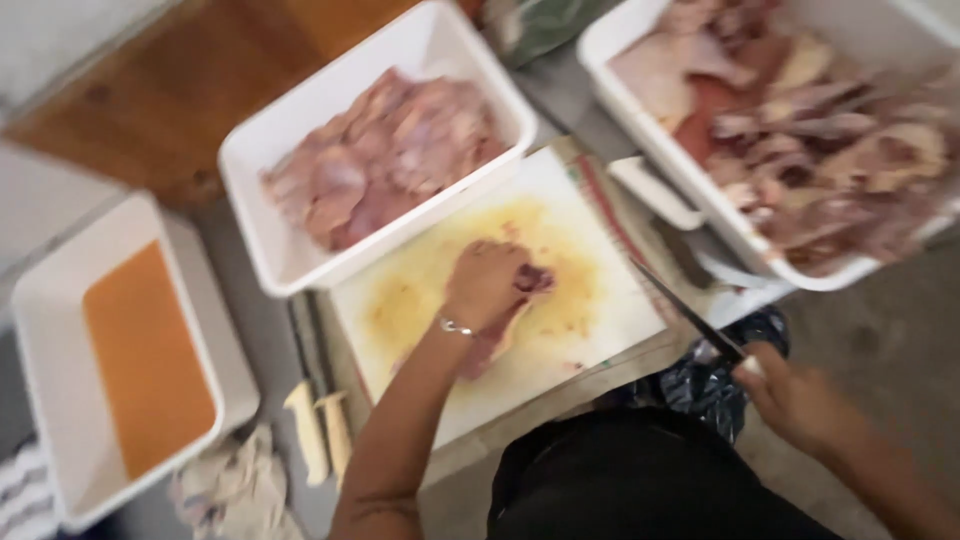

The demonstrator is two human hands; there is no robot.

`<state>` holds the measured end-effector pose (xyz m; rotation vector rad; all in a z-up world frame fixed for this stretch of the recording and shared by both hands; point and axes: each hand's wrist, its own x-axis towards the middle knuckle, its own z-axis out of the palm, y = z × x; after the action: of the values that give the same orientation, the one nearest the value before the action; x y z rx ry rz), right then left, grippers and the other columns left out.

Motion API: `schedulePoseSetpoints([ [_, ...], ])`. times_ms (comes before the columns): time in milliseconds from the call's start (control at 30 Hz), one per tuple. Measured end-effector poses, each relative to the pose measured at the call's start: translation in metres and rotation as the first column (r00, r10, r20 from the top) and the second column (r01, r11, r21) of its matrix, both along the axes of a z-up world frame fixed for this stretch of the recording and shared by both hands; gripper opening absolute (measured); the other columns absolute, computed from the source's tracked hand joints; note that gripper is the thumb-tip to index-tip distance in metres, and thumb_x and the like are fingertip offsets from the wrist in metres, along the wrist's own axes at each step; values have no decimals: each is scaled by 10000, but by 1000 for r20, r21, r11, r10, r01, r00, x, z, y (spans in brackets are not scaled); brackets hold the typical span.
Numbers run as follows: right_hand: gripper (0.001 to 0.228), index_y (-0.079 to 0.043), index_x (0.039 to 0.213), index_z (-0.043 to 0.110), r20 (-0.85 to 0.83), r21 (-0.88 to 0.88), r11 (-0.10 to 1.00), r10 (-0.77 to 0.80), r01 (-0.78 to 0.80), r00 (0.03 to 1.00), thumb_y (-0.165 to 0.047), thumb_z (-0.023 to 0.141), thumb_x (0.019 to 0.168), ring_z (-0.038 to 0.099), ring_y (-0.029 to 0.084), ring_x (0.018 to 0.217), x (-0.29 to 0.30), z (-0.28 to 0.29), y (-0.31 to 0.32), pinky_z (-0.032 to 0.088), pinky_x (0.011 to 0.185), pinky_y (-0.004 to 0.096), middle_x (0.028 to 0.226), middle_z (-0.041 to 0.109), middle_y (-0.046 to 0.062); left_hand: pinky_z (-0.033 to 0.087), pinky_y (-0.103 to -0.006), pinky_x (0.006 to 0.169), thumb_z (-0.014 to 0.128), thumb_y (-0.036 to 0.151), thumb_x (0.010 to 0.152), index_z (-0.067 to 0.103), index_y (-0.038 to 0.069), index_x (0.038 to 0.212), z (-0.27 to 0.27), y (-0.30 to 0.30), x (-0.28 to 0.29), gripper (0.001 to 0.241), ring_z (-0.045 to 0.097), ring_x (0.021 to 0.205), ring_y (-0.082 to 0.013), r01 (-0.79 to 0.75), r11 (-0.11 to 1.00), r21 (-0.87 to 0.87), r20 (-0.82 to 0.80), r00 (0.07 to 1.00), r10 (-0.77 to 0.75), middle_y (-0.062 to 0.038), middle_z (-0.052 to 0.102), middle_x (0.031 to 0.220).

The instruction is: Deboning raw chicken legs at a professional pace using a knife on a cutting board.

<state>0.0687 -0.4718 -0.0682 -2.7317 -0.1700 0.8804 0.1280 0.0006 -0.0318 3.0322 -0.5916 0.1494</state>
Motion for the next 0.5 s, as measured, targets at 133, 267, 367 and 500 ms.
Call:
schedulePoseSetpoints([
  [133,455,-283,1338,508,-57,104,964,-240,245,969,-538,433,969,744,430,1057,-34,0,-12,558,883,474,1067,806,158,519,-334,689,737,384,714,751,254,853,15,-1,34,190,737,853,-187,-103,960,-262,-188,981,54,36,769,877],
  [267,497,-289,1389,517,-65,189,907,-370,376,927,-519,471,951,774,389,1012,-55,6,-14,569,868,445,1016,810,183,484,-316,571,680,378,894,598,228,724,119,-54,71,242,624,595,-141,-157,978,-139,-186,974,130,64,644,615],
  [367,453,-255,1345,521,-69,266,915,-295,303,953,-487,472,959,798,335,914,-47,11,-6,559,799,406,935,824,116,529,-253,667,572,608,926,728,193,942,164,-139,105,444,653,745,-136,185,905,-383,211,971,-109,12,694,776],
  [500,385,-241,1276,515,25,250,954,-179,167,984,-471,502,968,765,414,893,-45,-6,-6,550,752,477,901,773,217,369,-557,1240,628,0,911,638,169,1313,146,-196,108,436,531,1381,-303,106,968,-227,155,985,-71,-64,544,1500],
])
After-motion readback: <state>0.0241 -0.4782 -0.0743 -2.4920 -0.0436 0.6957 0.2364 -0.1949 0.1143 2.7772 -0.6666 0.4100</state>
